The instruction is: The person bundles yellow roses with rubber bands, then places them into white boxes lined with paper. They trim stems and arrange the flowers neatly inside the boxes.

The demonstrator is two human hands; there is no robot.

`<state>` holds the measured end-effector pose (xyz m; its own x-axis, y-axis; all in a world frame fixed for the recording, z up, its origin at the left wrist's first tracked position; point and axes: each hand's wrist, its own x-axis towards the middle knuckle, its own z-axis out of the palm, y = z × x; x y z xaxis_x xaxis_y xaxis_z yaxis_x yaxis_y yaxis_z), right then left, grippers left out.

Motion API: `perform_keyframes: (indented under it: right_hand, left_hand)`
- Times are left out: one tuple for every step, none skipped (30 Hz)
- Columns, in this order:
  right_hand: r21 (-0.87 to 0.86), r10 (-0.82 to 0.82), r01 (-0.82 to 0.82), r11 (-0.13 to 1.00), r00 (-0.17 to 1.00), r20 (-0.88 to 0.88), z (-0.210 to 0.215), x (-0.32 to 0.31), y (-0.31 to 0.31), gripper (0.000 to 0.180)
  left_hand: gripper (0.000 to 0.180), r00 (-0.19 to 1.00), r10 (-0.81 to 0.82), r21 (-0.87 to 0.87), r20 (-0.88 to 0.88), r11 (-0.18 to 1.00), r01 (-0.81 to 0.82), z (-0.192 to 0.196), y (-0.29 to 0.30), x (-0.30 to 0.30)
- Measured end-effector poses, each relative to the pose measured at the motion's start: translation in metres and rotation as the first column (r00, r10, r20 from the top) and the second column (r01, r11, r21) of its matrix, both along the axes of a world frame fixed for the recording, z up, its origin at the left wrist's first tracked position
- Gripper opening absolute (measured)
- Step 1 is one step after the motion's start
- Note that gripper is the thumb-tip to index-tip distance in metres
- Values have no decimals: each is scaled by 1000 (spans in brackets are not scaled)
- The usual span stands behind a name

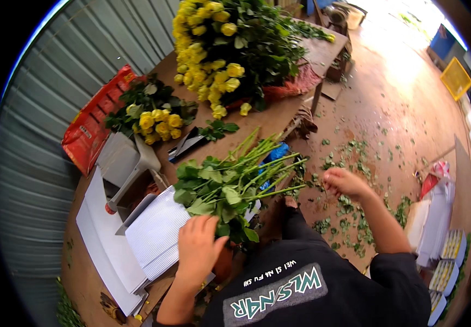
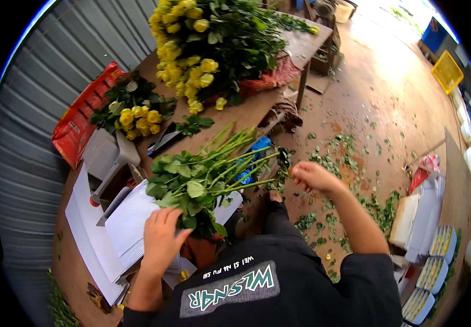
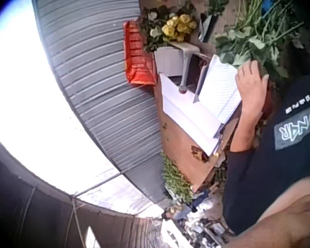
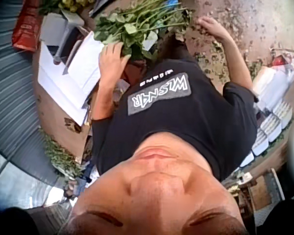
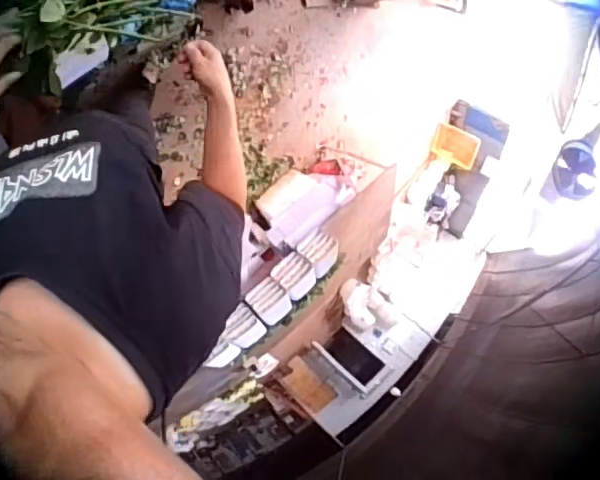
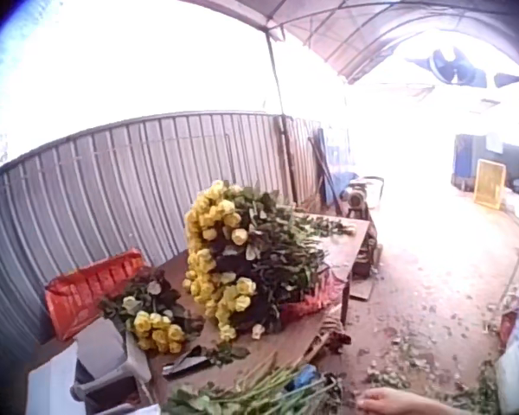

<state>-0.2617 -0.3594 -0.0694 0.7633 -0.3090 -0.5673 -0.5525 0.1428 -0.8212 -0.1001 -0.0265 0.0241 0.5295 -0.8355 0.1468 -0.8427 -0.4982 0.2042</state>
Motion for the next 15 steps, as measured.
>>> perform_keyframes:
  right_hand:
    - [41,-63,64,997,997,-39,-15,-10,12,17]
    - [74,-131,137,988,988,-77,-30,-15,22,17]
    - [118,-185,192,974,980,-68,-45,-18,29,17]
    - [164,-234,240,957,971,-53,-59,-16,35,17]
    - [238,-300,292,926,954,0,-79,-11,37,18]
    - [313,-361,331,890,932,40,-93,-7,39,18]
    - [306,-402,368,878,914,53,-96,2,41,18]
    - [344,-460,421,839,887,36,-98,12,41,18]
    - [377,-492,432,819,867,75,-103,20,41,18]
    - [410,-523,440,799,845,113,-106,27,38,18]
    - [427,-524,435,792,845,111,-108,33,34,18]
    - [450,-516,423,787,850,105,-107,39,34,19]
    - [466,-513,415,781,852,100,-108,45,33,19]
    - [481,-504,408,776,860,83,-111,51,33,19]
    - [492,-481,391,778,874,65,-114,55,34,19]
  left_hand:
    - [55,996,-87,35,-25,995,88,4,-22,-6]
    - [69,982,-181,62,-49,981,184,3,-48,-10]
    - [78,966,-255,112,-28,960,257,-4,-73,-14]
    - [88,946,-325,165,-3,932,321,-13,-95,-15]
    - [91,936,-345,242,73,916,319,-26,-116,-15]
    - [95,922,-362,317,138,898,305,-45,-130,-14]
    - [98,871,-394,365,292,888,279,-69,-140,-9]
    - [99,871,-378,379,313,891,250,-80,-150,-2]
    - [100,870,-365,394,330,891,225,-78,-161,5]
    - [101,869,-352,408,348,891,197,-75,-170,11]
    - [105,943,-287,454,169,872,184,-69,-173,19]
    - [108,962,-243,409,121,896,174,-65,-174,28]
    - [109,975,-202,405,88,902,150,-62,-178,37]
    - [111,986,-160,402,54,907,125,-59,-183,48]
    - [114,993,-110,411,41,908,84,-61,-184,59]
